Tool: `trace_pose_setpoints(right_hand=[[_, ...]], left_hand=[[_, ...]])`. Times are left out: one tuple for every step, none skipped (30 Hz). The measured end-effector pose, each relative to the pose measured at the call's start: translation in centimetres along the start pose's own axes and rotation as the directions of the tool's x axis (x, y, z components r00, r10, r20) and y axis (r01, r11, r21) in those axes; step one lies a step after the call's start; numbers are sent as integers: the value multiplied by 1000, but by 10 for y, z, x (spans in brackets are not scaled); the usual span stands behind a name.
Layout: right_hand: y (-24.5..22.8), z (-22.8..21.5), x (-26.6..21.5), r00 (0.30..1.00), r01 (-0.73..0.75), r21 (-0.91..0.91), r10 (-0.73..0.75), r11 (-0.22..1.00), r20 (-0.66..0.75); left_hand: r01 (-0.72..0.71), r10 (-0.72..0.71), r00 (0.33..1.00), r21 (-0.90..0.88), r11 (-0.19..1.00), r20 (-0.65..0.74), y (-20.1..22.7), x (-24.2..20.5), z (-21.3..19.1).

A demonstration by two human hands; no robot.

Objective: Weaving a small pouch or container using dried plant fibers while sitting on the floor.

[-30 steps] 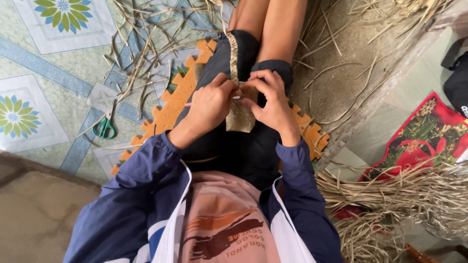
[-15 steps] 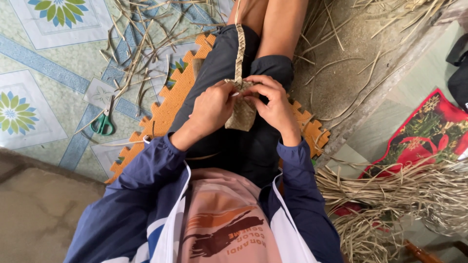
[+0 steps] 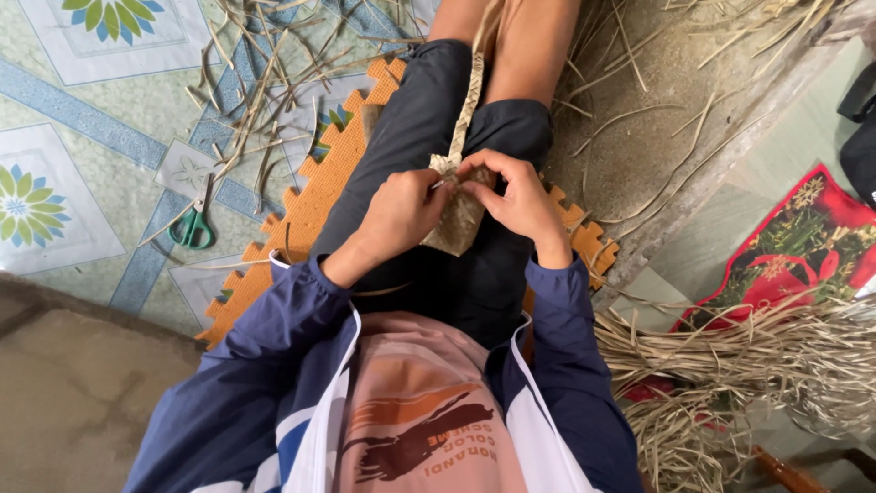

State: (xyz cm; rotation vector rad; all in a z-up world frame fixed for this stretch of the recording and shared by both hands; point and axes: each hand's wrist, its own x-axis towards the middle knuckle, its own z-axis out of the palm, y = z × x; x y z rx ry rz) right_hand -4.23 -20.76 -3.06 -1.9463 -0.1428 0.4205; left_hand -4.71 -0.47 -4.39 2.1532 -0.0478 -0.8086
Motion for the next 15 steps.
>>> trace_pose_setpoints(right_hand=[[5, 0, -1, 1000, 0, -1, 0, 1000, -1], [9, 1, -1, 999, -2, 15, 3, 1000, -37], [14, 1, -2, 997, -4, 32, 7, 999, -72], [11, 1, -1, 997, -3, 31, 5, 1000, -71], [9, 2, -1, 993, 6, 43, -1, 999, -114], [7, 2, 0, 987, 17, 55, -8, 998, -157], [2, 4, 0, 988, 19, 55, -10, 998, -156], [-3, 7, 0, 975, 59, 63, -44, 996, -219], [-8, 9, 0, 956, 100, 68, -77, 993, -282], [-10, 10, -1, 956, 101, 67, -78, 993, -284], [-12, 12, -2, 943, 116, 74, -86, 991, -322], [-14, 13, -3, 929, 130, 80, -93, 988, -358], [-17, 14, -4, 929, 131, 80, -94, 988, -358], [-19, 15, -6, 915, 150, 69, -112, 986, -388], [-22, 15, -7, 900, 168, 57, -129, 984, -417]], left_hand=[[-2, 2, 1000, 0, 1000, 0, 3, -2, -4], [-16, 15, 1000, -58, 998, -21, 6, -4, -7], [-31, 27, 999, -115, 993, -43, 9, -6, -11], [-32, 26, 999, -116, 993, -45, 9, -5, -12], [-61, 50, 996, -161, 985, -70, 10, -5, -13], [-90, 72, 993, -205, 975, -97, 11, -4, -14], [-91, 72, 992, -205, 975, -100, 12, -4, -16], [-102, 81, 992, -234, 967, -96, 13, -3, -17], [-113, 91, 991, -264, 958, -93, 14, -2, -19], [-115, 94, 991, -263, 958, -93, 16, -3, -19], [-139, 111, 987, -286, 948, -114, 18, -4, -19], [-162, 125, 983, -308, 937, -136, 19, -5, -20], [-163, 126, 983, -308, 937, -137, 21, -5, -19], [-199, 149, 975, -362, 910, -163, 22, -6, -18], [-236, 169, 967, -414, 879, -191, 24, -6, -18]])
